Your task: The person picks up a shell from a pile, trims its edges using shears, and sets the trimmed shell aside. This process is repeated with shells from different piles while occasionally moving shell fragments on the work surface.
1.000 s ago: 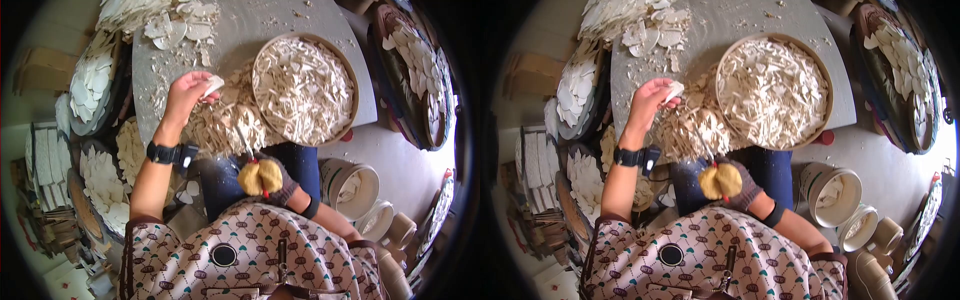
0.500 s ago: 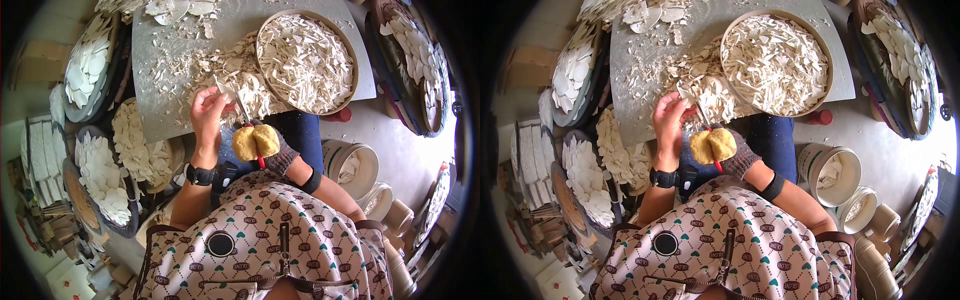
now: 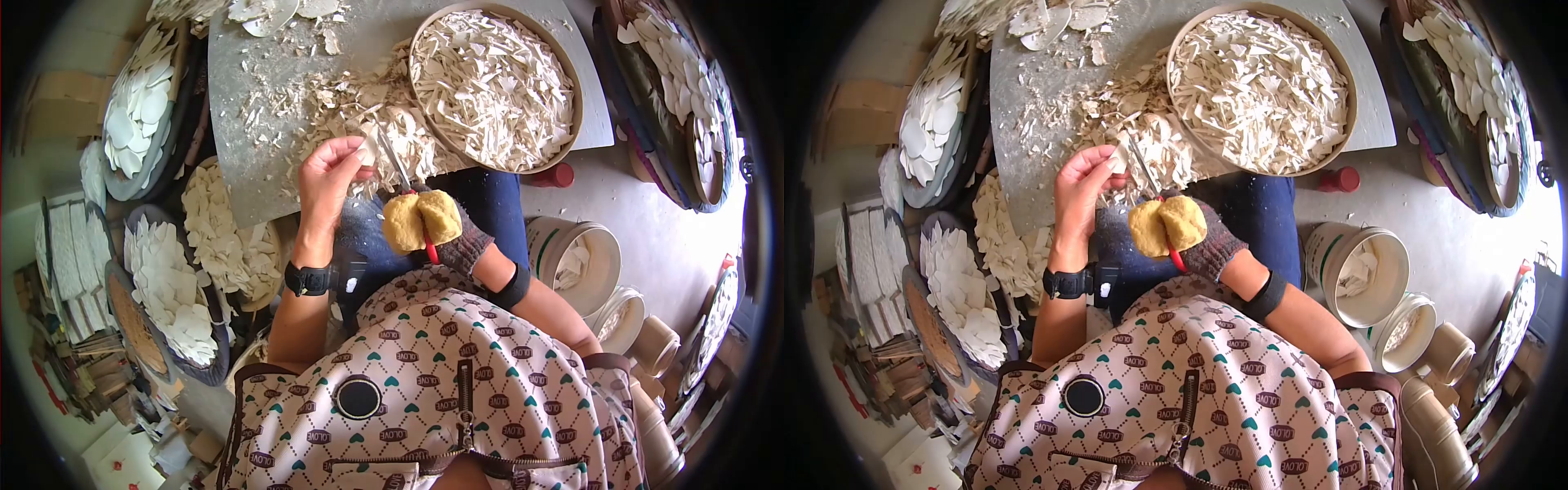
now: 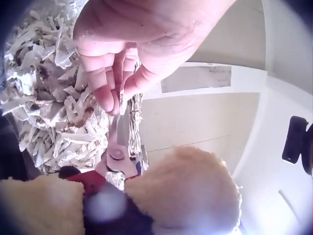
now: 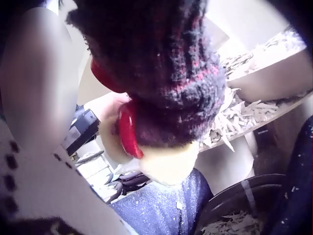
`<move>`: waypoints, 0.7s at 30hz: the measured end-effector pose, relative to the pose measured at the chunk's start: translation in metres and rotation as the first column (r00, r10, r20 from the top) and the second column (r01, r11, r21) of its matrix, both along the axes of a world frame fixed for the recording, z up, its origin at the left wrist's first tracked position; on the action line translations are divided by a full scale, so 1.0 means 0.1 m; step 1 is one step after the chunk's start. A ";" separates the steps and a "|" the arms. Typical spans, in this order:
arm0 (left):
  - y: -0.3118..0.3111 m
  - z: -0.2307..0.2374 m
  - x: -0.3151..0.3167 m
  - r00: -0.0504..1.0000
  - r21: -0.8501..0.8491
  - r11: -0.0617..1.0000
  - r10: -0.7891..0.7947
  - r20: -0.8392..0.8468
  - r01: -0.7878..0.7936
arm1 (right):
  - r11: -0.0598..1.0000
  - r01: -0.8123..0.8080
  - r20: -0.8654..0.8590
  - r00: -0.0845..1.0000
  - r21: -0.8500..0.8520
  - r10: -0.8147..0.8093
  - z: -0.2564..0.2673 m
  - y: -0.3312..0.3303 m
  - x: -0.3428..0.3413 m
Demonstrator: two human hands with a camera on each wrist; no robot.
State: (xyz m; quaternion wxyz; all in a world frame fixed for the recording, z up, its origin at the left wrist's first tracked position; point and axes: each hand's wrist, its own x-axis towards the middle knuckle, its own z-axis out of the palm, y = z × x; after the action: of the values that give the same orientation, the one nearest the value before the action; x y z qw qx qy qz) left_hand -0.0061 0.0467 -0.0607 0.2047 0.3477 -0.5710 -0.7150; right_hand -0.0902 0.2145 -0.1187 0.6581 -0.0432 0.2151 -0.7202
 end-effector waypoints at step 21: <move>-1.73 0.64 1.26 0.842 -0.753 0.657 0.384 0.378 0.038 | 0.963 -0.168 -0.681 0.681 0.213 0.270 -0.18 0.04 0.07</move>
State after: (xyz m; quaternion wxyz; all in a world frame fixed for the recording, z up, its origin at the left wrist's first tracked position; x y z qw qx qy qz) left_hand 0.1201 -0.1264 0.0038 0.2390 0.4652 -0.8043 -0.2820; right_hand -0.0827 0.2180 -0.1370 0.6090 -0.2958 0.4901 -0.5491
